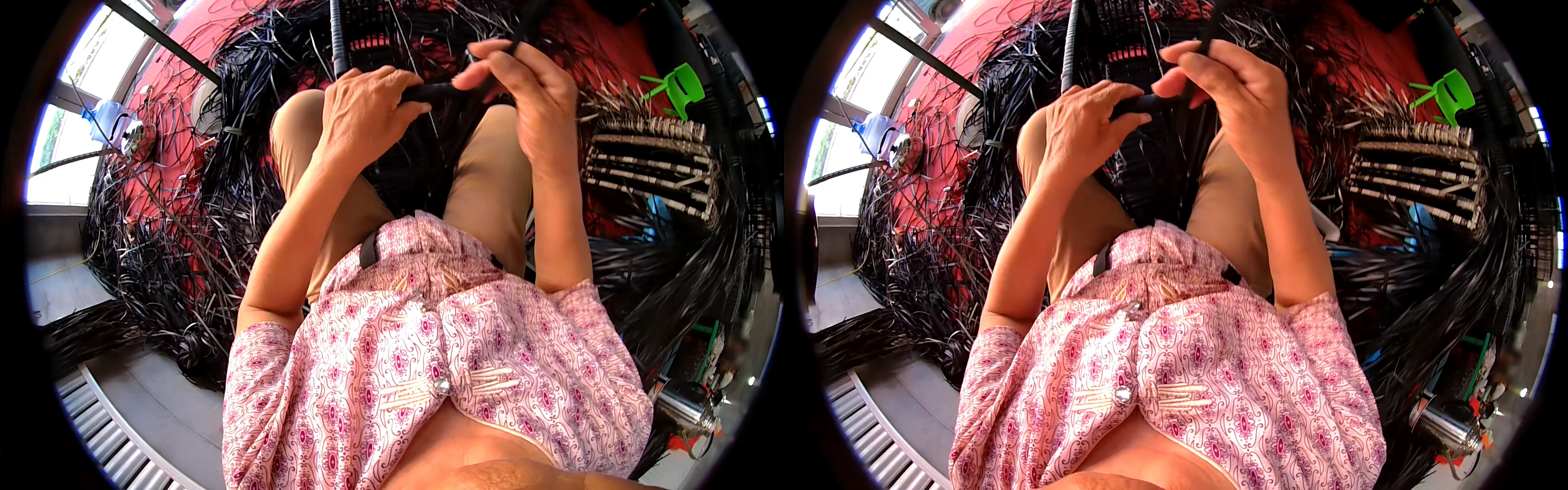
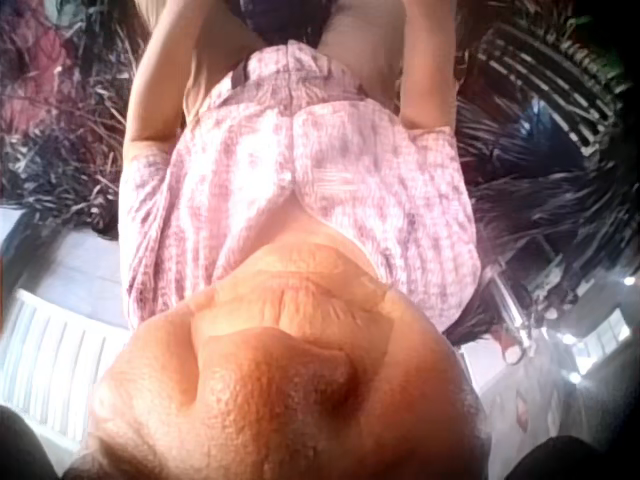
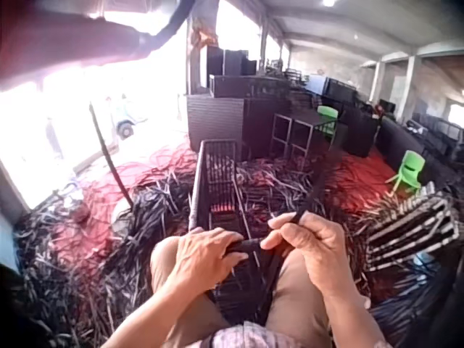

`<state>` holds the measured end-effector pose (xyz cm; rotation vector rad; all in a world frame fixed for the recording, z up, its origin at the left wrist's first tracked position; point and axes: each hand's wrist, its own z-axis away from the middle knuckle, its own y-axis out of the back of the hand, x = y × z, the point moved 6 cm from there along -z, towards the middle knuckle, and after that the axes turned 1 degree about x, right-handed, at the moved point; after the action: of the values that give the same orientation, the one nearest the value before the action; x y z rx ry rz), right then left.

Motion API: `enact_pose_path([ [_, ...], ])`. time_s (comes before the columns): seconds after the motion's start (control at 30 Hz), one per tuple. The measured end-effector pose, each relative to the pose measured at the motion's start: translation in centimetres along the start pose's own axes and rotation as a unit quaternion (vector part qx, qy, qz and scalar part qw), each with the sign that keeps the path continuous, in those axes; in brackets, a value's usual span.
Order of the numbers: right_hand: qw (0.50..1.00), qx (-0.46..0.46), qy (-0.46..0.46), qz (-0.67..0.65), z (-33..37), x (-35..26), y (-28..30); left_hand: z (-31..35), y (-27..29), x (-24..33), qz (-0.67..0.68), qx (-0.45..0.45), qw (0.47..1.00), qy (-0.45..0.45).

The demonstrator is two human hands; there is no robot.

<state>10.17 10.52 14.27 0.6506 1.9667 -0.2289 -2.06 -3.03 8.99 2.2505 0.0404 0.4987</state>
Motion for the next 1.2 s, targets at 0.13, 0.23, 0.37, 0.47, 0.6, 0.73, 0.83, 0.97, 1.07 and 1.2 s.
enact_pose_path([
  [0.13, 0.999, -0.042, -0.026, 0.022, -0.4, 3.1, -1.3, 2.9, -2.9, -0.7, 0.004, -0.042, 0.998, 0.042],
  [0.23, 0.998, -0.061, -0.02, 0.022, -0.7, 4.9, -1.9, 3.5, -3.8, -1.5, 0.004, -0.017, 0.999, 0.032],
  [0.37, 0.998, -0.05, -0.039, -0.022, -1.5, 6.1, -2.5, 3.3, -4.6, -1.8, 0.003, -0.063, 0.996, 0.066],
  [0.47, 0.991, -0.084, -0.101, -0.021, -1.6, 6.2, -3.2, 3.3, -4.8, -1.6, -0.003, -0.061, 0.997, 0.048],
  [0.6, 0.992, -0.072, -0.096, -0.048, -2.3, 6.6, -3.2, 3.3, -4.8, -1.5, 0.0, -0.048, 0.999, 0.015],
  [0.73, 0.99, -0.071, -0.101, -0.07, -2.1, 6.7, -3.2, 3.0, -4.5, -1.0, -0.005, -0.06, 0.998, 0.011],
  [0.83, 0.991, -0.072, -0.09, -0.073, -2.0, 6.4, -3.3, 3.1, -4.5, -1.1, -0.013, -0.045, 0.999, 0.018],
  [0.97, 0.992, -0.068, -0.091, -0.064, -2.0, 6.4, -3.0, 3.0, -4.6, -1.1, -0.025, -0.05, 0.998, 0.039],
  [1.07, 0.99, -0.066, -0.095, -0.078, -2.3, 6.5, -3.3, 3.0, -4.8, -1.1, -0.02, -0.052, 0.998, 0.042],
  [1.2, 0.994, -0.083, -0.064, -0.033, -3.0, 6.0, -3.9, 3.1, -4.9, -1.1, -0.016, -0.044, 0.998, 0.043],
])
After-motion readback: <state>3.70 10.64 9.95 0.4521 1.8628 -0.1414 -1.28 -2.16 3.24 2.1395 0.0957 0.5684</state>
